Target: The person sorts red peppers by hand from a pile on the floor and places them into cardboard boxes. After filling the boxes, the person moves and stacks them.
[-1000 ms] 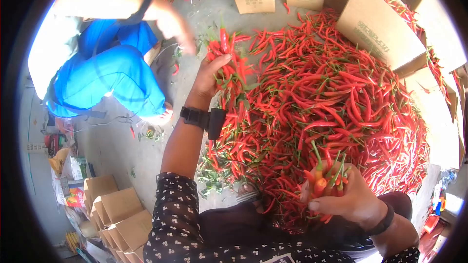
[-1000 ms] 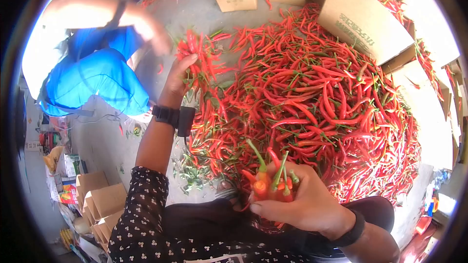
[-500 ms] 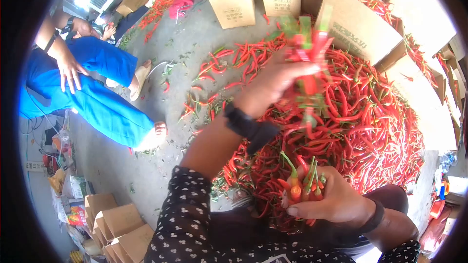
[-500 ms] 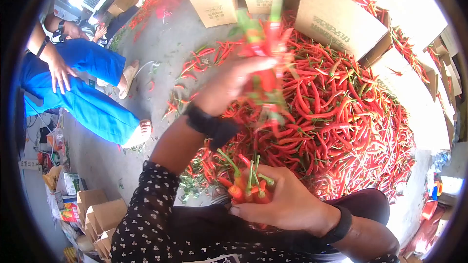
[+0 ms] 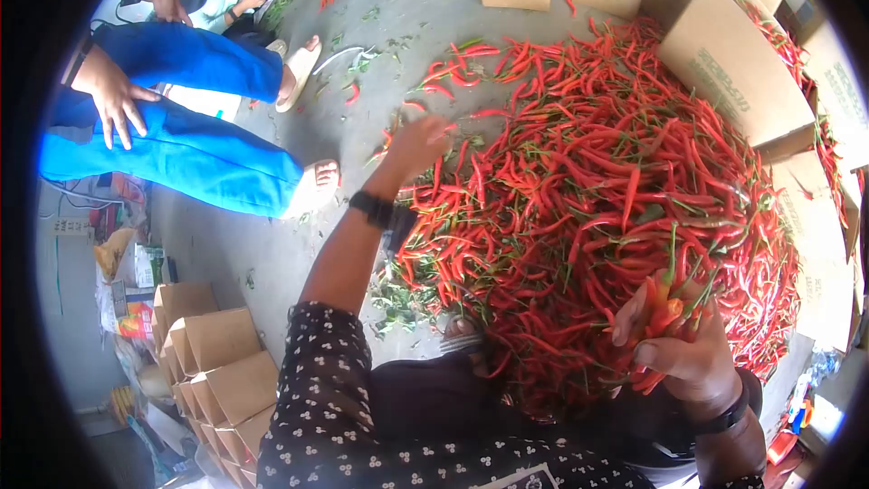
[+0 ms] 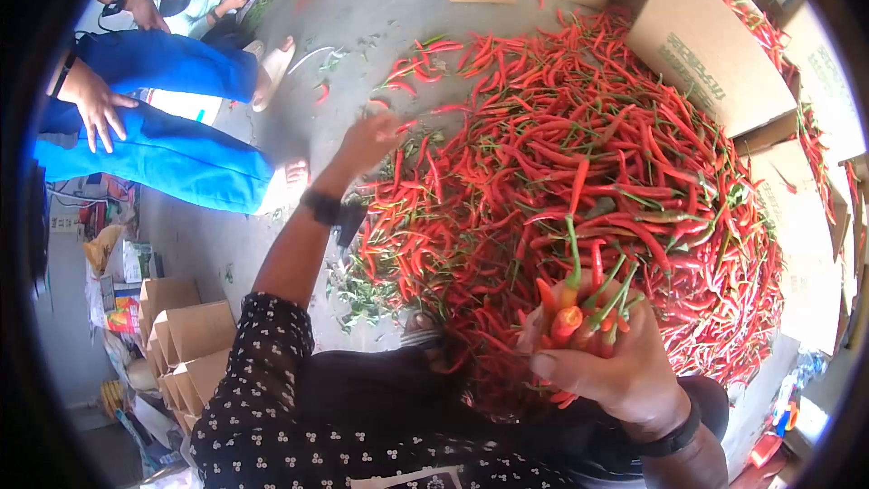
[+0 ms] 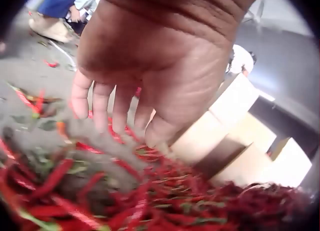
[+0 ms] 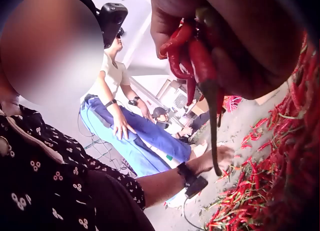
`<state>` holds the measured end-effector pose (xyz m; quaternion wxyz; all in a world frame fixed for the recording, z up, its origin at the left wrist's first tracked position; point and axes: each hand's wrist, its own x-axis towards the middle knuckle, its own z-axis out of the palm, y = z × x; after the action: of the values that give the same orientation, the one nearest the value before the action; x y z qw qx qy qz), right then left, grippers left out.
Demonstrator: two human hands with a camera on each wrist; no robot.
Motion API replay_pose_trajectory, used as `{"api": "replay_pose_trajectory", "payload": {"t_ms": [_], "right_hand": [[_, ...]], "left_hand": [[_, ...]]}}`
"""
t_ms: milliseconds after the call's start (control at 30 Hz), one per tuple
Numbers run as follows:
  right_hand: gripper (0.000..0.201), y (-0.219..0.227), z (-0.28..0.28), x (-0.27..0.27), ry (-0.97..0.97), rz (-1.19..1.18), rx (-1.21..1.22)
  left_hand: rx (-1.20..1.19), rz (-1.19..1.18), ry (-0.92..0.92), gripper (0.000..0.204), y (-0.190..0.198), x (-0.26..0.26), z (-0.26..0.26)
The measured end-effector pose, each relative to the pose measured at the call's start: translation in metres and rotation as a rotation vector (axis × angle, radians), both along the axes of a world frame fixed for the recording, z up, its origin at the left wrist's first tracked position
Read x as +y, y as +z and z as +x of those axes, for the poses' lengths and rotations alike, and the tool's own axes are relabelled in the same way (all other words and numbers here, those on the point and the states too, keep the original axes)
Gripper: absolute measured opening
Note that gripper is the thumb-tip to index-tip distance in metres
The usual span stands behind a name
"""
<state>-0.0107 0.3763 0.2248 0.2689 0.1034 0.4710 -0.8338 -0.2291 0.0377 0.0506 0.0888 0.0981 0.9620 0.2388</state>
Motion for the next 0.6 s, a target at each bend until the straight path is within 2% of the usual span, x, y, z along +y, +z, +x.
{"api": "replay_pose_trajectory", "payload": {"t_ms": [100, 200, 267, 300, 367, 433, 500, 533, 600], "right_hand": [[0.043, -0.003, -0.008, -0.008, -0.025, 0.039, -0.053], [0.042, -0.008, -0.017, -0.017, -0.004, 0.086, -0.067], [0.039, -0.009, -0.021, -0.024, 0.015, 0.126, -0.063], [0.039, -0.011, -0.023, -0.027, 0.02, 0.131, -0.067], [0.036, -0.015, -0.025, -0.032, 0.024, 0.11, -0.028], [0.038, -0.011, -0.028, -0.04, 0.023, 0.186, -0.04], [0.04, -0.01, -0.028, -0.042, 0.02, 0.257, -0.049], [0.041, -0.01, -0.027, -0.041, 0.007, 0.257, -0.055], [0.042, -0.012, -0.025, -0.037, -0.001, 0.255, -0.06]], "left_hand": [[-0.268, 0.085, 0.158, 0.062, -0.052, -0.043, 0.036], [-0.236, 0.142, 0.117, 0.066, -0.068, -0.017, 0.061], [-0.06, -0.134, 0.043, 0.074, -0.068, 0.016, 0.069], [-0.064, -0.129, 0.047, 0.074, -0.066, 0.032, 0.072], [-0.113, -0.267, 0.056, 0.072, -0.062, 0.052, 0.078], [-0.064, -0.218, 0.049, 0.064, -0.077, 0.042, 0.074], [0.046, 0.026, -0.063, 0.05, -0.096, 0.015, 0.061], [0.037, 0.024, -0.06, 0.05, -0.081, 0.008, 0.061], [-0.331, 0.423, 0.145, 0.039, -0.054, -0.01, 0.059]]}}
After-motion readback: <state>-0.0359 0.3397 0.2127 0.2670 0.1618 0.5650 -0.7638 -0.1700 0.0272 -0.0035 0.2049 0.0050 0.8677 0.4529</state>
